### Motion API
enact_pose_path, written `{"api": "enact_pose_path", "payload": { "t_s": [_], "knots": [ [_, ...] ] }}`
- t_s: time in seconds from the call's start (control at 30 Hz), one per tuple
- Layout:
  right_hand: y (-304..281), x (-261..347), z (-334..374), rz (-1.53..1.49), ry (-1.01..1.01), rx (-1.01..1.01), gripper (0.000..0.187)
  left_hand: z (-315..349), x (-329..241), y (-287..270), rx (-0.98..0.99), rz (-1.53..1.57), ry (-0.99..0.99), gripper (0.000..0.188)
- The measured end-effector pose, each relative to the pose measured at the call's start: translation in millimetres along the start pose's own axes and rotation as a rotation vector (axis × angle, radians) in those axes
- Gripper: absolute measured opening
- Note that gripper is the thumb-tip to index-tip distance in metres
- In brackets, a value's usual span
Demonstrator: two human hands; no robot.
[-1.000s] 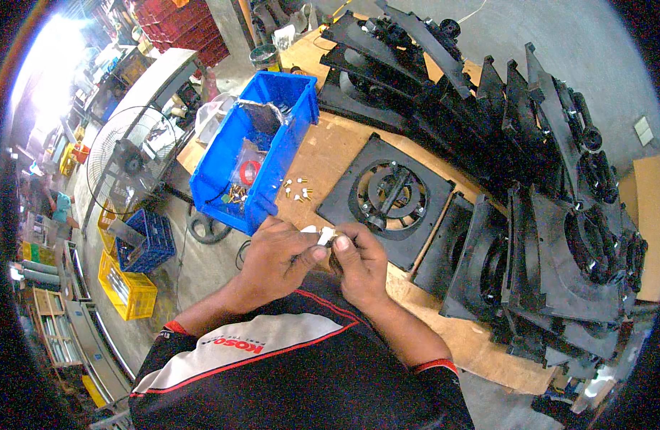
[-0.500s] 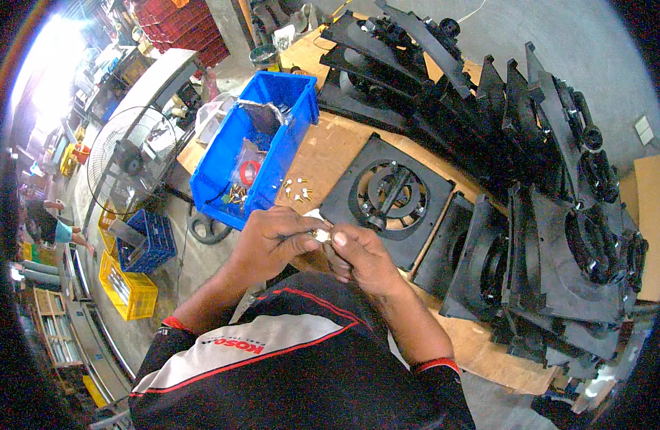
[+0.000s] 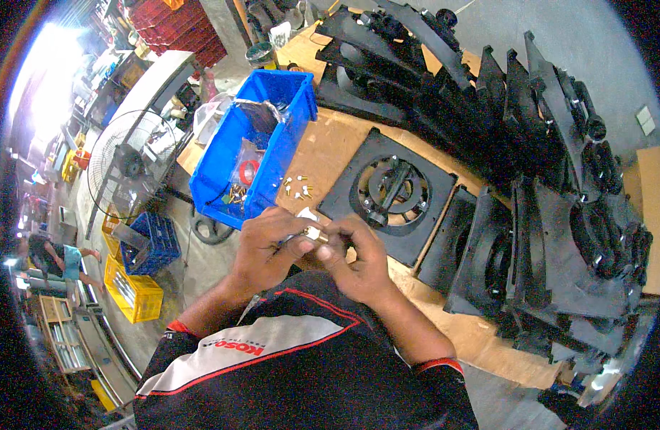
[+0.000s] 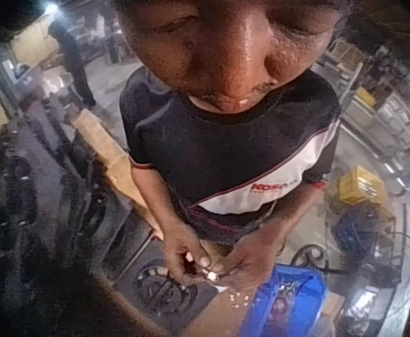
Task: The person repeatedly picks small metal fasteners from a blue bin and wraps each one individually with white tape. The wrapped fasteners are placed back into the bin. The person continues this process throughout the clip.
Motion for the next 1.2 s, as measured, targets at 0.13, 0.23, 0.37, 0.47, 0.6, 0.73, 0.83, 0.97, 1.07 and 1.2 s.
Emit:
{"api": "enact_pose_path", "payload": {
  "t_s": [0.13,0.23,0.37,0.47,0.6,0.73,0.83,0.97,1.07,1.2],
  "knots": [
    [2,14,-6,0.227,-0.172,0.059,0.02,5,0,0,0.029,0.071,-0.11,0.023],
    [2,15,-8,0.298,-0.295,0.131,0.017,5,2,-4,0.096,0.015,-0.101,0.023],
    [1,17,-8,0.288,-0.262,0.164,0.018,3,-3,-9,0.141,-0.064,-0.08,0.021],
    [1,13,-7,0.262,-0.241,0.157,0.019,4,-3,-8,0.144,-0.03,-0.099,0.022],
    [0,15,-8,0.223,-0.225,0.162,0.02,2,-8,-5,0.151,-0.021,-0.16,0.023],
    [-2,11,-5,0.203,-0.166,0.177,0.018,2,-5,-1,0.189,-0.11,-0.113,0.022],
    [-3,15,-7,0.231,-0.221,0.129,0.018,6,-3,0,0.253,-0.112,-0.138,0.023],
    [-7,9,-10,0.255,-0.295,0.039,0.018,5,-6,-2,0.257,-0.085,-0.167,0.024],
    [-10,9,-10,0.336,-0.324,0.008,0.016,4,-6,-2,0.295,-0.03,-0.156,0.023],
    [-10,9,-10,0.385,-0.328,-0.02,0.015,5,-4,-1,0.262,-0.031,-0.134,0.023]
  ]
}}
Point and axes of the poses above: each hand's wrist, its own z-axis away from the middle knuckle, its own y-axis out of the palm, x = y × z, the point moved 3 cm from there along -z, towards the middle knuckle, and after that the axes turned 7 degrees about -z, right-handed, at the moved point
